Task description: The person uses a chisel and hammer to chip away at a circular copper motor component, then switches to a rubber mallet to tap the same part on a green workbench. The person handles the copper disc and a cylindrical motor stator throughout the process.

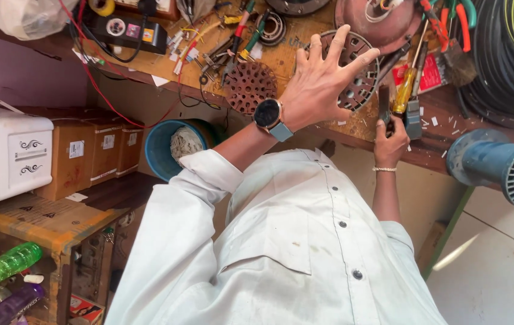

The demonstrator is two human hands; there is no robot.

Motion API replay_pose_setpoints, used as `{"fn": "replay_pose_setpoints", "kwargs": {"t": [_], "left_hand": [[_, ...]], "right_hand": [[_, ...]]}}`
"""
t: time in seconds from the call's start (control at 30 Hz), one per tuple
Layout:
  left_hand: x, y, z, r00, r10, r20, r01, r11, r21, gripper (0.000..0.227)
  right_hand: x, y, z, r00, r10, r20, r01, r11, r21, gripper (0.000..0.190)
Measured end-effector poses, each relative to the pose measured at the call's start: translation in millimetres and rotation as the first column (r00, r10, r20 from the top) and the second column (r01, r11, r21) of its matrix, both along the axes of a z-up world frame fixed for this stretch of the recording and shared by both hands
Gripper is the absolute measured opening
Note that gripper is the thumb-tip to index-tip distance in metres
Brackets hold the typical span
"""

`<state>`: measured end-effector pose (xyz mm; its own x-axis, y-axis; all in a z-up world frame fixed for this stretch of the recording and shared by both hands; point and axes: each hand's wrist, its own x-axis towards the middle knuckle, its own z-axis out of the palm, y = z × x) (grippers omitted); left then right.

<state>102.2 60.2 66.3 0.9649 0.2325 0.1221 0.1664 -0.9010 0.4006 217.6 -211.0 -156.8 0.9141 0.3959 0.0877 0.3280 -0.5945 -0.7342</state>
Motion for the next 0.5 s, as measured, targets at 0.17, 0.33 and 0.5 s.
{"fn": "replay_pose_setpoints", "kwargs": {"t": [0.17,0.33,0.5], "left_hand": [[11,-7,-6,1.0,-0.005,-0.007,0.006,0.998,0.062,0.115],[16,-7,-17,0.999,0.036,0.007,-0.037,0.995,0.096,0.111],[10,53,-29,0.903,0.27,-0.333,-0.385,0.853,-0.353,0.086]], "right_hand": [[1,1,1,1.0,0.015,-0.022,-0.014,1.0,0.028,0.025],[-3,-6,2,0.999,0.037,0.003,-0.037,0.998,0.042,0.023],[4,4,4,0.999,0.026,-0.029,-0.024,0.997,0.069,0.022]]}}
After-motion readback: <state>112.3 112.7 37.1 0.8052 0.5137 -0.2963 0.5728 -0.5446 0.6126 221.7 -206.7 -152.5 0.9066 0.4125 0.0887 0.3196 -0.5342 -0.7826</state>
